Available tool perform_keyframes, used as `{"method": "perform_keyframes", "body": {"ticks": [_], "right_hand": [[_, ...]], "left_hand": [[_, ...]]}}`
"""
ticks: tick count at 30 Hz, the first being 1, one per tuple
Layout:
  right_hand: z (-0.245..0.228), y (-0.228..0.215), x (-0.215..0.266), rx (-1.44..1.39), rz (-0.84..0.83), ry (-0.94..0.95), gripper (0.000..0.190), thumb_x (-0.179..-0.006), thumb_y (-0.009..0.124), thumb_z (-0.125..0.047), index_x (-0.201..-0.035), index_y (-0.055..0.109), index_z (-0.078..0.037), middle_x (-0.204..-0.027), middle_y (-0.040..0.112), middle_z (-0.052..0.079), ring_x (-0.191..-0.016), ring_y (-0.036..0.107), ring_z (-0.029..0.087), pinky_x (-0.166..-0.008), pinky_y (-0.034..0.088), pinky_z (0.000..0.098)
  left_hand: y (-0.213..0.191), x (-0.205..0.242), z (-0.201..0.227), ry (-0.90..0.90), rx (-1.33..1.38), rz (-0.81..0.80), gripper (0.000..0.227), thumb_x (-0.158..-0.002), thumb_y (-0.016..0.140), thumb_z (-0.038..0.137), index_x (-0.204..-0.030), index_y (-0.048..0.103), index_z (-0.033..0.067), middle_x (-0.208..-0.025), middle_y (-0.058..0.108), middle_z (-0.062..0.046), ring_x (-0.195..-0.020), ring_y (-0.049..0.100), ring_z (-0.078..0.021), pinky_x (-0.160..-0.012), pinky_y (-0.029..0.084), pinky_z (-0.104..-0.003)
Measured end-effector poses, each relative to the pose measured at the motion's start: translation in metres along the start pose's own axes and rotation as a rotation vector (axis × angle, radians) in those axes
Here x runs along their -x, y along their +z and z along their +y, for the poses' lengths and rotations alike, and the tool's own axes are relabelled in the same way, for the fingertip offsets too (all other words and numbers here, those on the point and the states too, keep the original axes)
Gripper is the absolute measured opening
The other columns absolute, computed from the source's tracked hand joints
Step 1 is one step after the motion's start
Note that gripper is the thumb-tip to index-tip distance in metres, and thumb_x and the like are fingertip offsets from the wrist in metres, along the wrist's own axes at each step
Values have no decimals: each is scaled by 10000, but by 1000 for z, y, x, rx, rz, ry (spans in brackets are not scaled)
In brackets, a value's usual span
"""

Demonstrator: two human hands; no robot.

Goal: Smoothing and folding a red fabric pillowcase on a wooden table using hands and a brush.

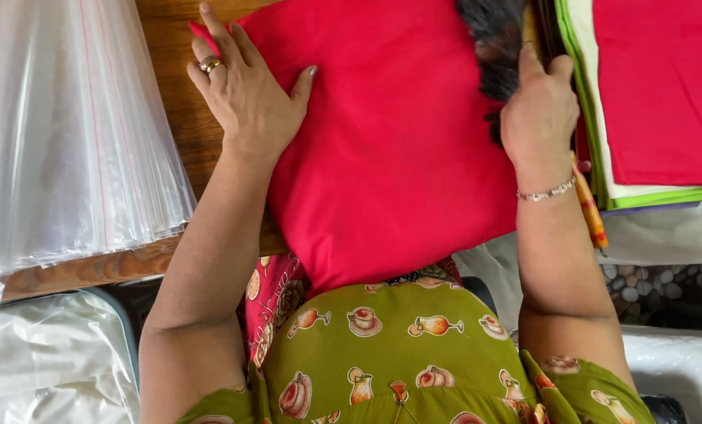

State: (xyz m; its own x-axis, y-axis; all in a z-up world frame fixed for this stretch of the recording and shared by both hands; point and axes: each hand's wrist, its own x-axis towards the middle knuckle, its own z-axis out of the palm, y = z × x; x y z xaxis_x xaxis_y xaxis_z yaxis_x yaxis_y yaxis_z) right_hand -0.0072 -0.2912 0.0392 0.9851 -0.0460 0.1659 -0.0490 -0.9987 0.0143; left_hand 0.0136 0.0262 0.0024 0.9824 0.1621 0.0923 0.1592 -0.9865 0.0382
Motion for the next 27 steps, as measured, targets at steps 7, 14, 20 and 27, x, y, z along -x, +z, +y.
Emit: {"method": "perform_keyframes", "body": {"ticks": [7,14,20,27], "right_hand": [[-49,-19,87,-122,104,-329,549,-822,504,62,-1350,541,-85,-914,345,118,-588,472,293,-435,469,409],[35,9,28,34,178,-29,491,-825,569,5,-1300,632,-102,-964,409,210,-543,553,502,-511,490,592],[-29,-35,85,-358,159,-331,572,-829,480,115,-1360,571,-77,-913,353,124,-691,481,332,-604,485,457],[35,3,26,32,141,-252,453,-856,566,-63,-1290,660,-151,-934,435,128,-582,550,379,-484,501,501]], "left_hand": [[3,44,29,245,220,67,698,-951,402,479,-1401,358,-53,-1383,285,-318,-1323,76,-560,-1072,74,-669],[-12,37,24,226,114,-109,914,-903,263,698,-1493,124,14,-1516,23,-253,-1384,8,-465,-1113,22,-612],[4,20,16,301,261,54,813,-981,320,602,-1469,237,-43,-1489,118,-296,-1360,37,-472,-1104,44,-626],[-3,24,13,347,233,-11,836,-954,370,597,-1472,210,-39,-1496,82,-293,-1366,23,-485,-1100,14,-634]]}}
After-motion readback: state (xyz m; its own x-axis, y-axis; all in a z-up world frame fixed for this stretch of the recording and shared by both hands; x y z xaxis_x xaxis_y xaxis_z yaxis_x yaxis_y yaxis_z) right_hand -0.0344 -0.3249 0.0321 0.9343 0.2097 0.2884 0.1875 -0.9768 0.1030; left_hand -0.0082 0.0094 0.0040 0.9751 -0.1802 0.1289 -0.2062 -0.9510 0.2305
